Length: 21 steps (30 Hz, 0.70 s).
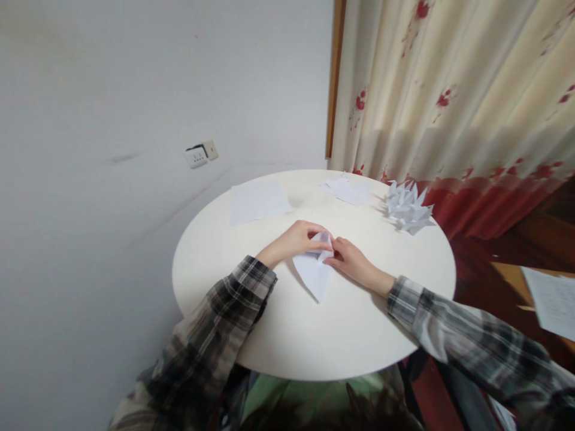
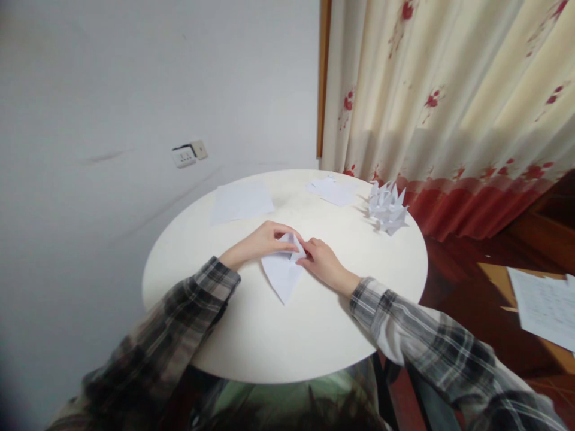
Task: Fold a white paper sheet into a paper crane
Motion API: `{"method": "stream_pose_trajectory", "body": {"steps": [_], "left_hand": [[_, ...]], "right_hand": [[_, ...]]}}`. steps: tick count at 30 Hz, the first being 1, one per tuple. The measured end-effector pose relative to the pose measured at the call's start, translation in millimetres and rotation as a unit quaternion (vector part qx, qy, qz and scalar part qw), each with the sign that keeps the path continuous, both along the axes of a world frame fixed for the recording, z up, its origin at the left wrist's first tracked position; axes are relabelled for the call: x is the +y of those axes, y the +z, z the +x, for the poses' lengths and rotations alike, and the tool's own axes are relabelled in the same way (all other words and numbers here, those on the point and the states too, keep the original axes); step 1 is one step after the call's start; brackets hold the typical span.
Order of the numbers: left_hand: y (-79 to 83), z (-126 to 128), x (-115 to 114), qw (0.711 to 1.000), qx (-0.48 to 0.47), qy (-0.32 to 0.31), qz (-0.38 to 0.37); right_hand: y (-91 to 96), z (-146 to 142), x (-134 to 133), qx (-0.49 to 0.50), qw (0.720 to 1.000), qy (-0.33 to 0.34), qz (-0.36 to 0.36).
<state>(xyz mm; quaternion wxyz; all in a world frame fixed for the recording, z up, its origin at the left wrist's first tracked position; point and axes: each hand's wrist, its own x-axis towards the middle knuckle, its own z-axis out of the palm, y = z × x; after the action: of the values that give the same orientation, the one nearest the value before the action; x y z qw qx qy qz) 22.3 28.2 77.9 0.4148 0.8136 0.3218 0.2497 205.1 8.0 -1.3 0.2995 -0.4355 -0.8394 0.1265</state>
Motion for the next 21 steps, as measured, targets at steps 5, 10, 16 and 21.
{"method": "stream_pose_trajectory", "body": {"steps": [5, 10, 16, 21], "left_hand": [[-3.2, 5.9, -6.1, 0.999, -0.027, 0.034, 0.017], [-3.4, 11.1, -8.7, 0.994, -0.1, 0.029, -0.045], [-6.5, 13.4, -8.5, 0.984, -0.143, 0.075, -0.075], [-9.5, 15.9, -9.4, 0.981, -0.155, 0.1, -0.066]], "right_hand": [[-0.9, -0.5, -0.6, 0.003, 1.0, 0.013, 0.018], [1.6, -0.9, -2.0, 0.038, 0.998, 0.045, 0.014], [3.0, -2.7, -3.2, 0.054, 0.996, 0.067, 0.008], [3.4, -4.0, -3.7, 0.055, 0.996, 0.076, -0.008]]}}
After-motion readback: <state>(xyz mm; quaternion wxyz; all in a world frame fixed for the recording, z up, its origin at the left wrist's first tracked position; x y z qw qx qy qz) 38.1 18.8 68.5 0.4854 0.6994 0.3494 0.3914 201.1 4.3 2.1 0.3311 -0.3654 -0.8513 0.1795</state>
